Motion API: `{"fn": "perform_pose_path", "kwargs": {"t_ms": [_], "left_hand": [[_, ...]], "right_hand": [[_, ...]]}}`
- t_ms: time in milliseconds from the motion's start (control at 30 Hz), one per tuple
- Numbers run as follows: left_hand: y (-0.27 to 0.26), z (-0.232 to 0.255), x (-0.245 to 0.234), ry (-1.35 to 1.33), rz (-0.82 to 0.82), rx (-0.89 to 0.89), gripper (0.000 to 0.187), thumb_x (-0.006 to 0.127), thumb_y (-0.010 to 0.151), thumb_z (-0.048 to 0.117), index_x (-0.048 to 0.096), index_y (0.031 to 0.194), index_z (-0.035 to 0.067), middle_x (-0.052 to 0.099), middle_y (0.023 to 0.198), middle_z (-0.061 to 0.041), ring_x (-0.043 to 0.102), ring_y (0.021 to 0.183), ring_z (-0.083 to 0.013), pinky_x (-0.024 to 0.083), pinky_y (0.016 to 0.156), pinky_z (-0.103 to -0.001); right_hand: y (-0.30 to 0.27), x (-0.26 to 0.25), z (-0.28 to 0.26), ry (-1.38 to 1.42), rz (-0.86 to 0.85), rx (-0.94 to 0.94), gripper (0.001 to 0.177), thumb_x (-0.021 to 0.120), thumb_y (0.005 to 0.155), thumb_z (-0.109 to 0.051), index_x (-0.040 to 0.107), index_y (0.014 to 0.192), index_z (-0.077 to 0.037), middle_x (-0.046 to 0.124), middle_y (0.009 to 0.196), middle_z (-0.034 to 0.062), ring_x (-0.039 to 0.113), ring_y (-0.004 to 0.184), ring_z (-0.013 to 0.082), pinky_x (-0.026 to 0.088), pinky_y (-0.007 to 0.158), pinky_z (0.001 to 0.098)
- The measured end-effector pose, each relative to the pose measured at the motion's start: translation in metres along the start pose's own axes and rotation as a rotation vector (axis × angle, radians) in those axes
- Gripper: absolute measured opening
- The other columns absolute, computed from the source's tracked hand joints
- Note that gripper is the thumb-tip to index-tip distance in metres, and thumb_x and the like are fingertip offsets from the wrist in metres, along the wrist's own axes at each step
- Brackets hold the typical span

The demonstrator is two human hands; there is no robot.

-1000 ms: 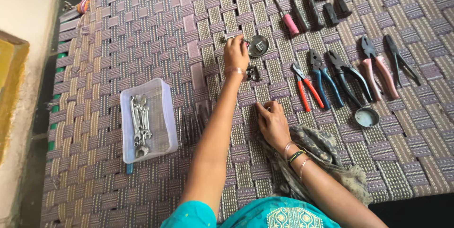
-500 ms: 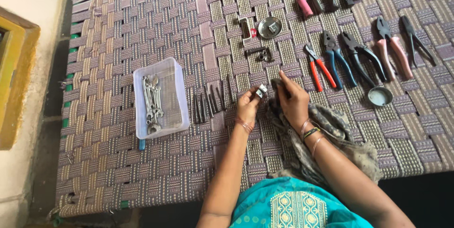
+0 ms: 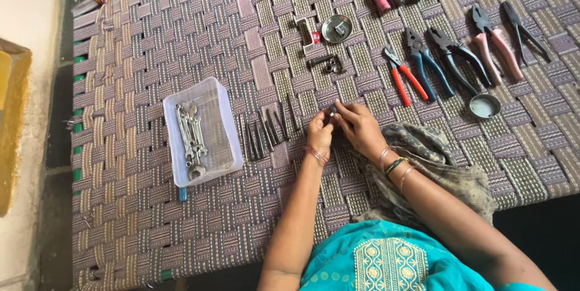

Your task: The person cleans a small metal part by hand using a cloth, then places the part down on the surface among other tools and hardware.

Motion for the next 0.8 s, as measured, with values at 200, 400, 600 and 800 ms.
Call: {"fn": "perform_pose_path", "kwargs": {"t_ms": [200, 400, 600, 800], "left_hand": [[-0.001, 0.005, 0.007, 0.106, -0.098, -0.062, 0.034, 0.060, 0.096, -0.014, 0.065, 0.127, -0.002, 0.071, 0.118, -0.008, 0.067, 0.106, -0.0151, 0.055, 0.096, -0.028], [0.000, 0.009, 0.007, -0.002, -0.170, -0.052, 0.036, 0.055, 0.094, -0.015, 0.067, 0.124, -0.001, 0.071, 0.120, -0.007, 0.067, 0.110, -0.0135, 0.055, 0.094, -0.026], [0.011, -0.005, -0.014, 0.084, -0.113, -0.108, 0.032, 0.060, 0.093, -0.014, 0.065, 0.121, 0.001, 0.073, 0.105, -0.009, 0.069, 0.095, -0.0166, 0.058, 0.082, -0.028], [0.000, -0.002, 0.007, 0.269, -0.179, 0.110, 0.036, 0.063, 0.093, -0.014, 0.064, 0.127, -0.001, 0.072, 0.109, -0.004, 0.068, 0.098, -0.0107, 0.056, 0.089, -0.023]], "right_hand": [[-0.021, 0.014, 0.068, 0.434, -0.098, 0.605, 0.031, 0.087, 0.083, -0.014, 0.074, 0.106, 0.002, 0.068, 0.080, -0.0011, 0.056, 0.070, 0.0039, 0.049, 0.060, 0.0218], [-0.030, 0.015, 0.082, 0.456, -0.068, 0.632, 0.021, 0.078, 0.099, -0.017, 0.079, 0.104, 0.002, 0.066, 0.077, -0.0004, 0.051, 0.069, 0.0041, 0.041, 0.056, 0.0226], [-0.024, 0.022, 0.075, 0.781, -0.116, 0.546, 0.022, 0.077, 0.089, -0.012, 0.073, 0.107, -0.001, 0.070, 0.093, -0.0052, 0.062, 0.084, -0.0003, 0.052, 0.071, 0.0162], [-0.026, 0.024, 0.084, 0.737, -0.020, 0.588, 0.015, 0.072, 0.104, -0.014, 0.070, 0.102, 0.000, 0.058, 0.081, -0.0054, 0.046, 0.071, 0.0016, 0.037, 0.058, 0.0193]]}}
Point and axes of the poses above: each hand's wrist, its own y-axis towards the middle knuckle, its own x-axis out of the palm, z = x × y, the point moved 7 cm from there along y, towards the middle knuckle
